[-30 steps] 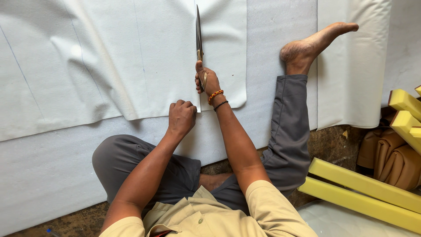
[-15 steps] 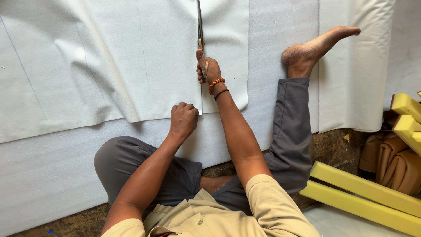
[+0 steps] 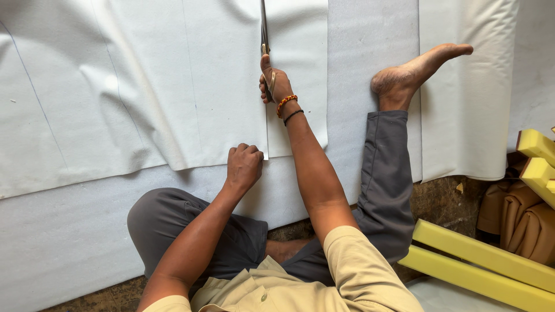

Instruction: The person sits on the workshop floor and cuts a large white foam sheet along marked straight lines using long tailor shears, holding the sheet flat with the free hand and repositioning the material between cuts.

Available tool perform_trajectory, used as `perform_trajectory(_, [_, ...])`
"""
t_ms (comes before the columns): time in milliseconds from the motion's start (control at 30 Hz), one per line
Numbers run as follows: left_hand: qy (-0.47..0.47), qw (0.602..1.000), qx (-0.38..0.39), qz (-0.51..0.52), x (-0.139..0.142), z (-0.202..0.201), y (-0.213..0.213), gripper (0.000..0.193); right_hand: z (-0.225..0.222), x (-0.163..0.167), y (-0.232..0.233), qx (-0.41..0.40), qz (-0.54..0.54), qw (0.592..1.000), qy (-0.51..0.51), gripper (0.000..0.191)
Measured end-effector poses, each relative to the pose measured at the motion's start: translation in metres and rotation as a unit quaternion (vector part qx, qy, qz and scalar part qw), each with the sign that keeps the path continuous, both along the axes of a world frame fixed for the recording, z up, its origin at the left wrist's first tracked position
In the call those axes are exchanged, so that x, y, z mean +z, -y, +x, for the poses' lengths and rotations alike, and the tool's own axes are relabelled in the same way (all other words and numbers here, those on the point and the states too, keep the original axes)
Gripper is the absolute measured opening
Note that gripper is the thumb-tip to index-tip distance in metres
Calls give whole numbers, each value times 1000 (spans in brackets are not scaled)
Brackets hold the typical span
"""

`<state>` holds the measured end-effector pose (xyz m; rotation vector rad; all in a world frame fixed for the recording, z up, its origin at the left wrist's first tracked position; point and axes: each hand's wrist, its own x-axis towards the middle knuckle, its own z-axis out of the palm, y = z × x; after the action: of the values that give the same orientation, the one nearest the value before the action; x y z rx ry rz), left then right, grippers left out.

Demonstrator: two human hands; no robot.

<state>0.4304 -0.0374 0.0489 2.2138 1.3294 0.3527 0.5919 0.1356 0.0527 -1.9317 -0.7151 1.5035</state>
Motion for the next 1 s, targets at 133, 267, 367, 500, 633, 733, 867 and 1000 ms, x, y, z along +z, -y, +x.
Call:
perform_trajectory(133, [-2, 1000, 0, -9, -2, 0, 0, 11, 0, -3, -5, 3, 14, 1000, 14, 72])
perform_trajectory(267, [-7, 1000, -1, -13, -4, 2, 0, 10, 0, -8, -1, 18, 11, 998, 63, 72])
perform_trajectory(367, [-10, 1000, -1, -17, -4, 2, 1, 10, 1, -8, -2, 27, 22, 997, 70, 73])
perform_trajectory(500, [-13, 1000, 0, -16, -2, 2, 0, 11, 4, -4, -15, 29, 28, 998, 47, 75])
perform_trajectory(633, [-19, 999, -2, -27, -1, 2, -1, 11, 6, -1, -33, 21, 42, 999, 21, 76])
perform_trajectory(733, [-10, 1000, 1, -19, -1, 2, -2, 11, 6, -1, -41, 29, 36, 998, 45, 75])
perform_trajectory(867, [-7, 1000, 2, -26, -2, 2, -2, 11, 6, -3, -41, 32, 51, 996, 68, 72])
perform_trajectory(1000, [-6, 1000, 3, -26, -1, 2, -2, 12, 5, -3, -42, 36, 37, 995, 84, 72])
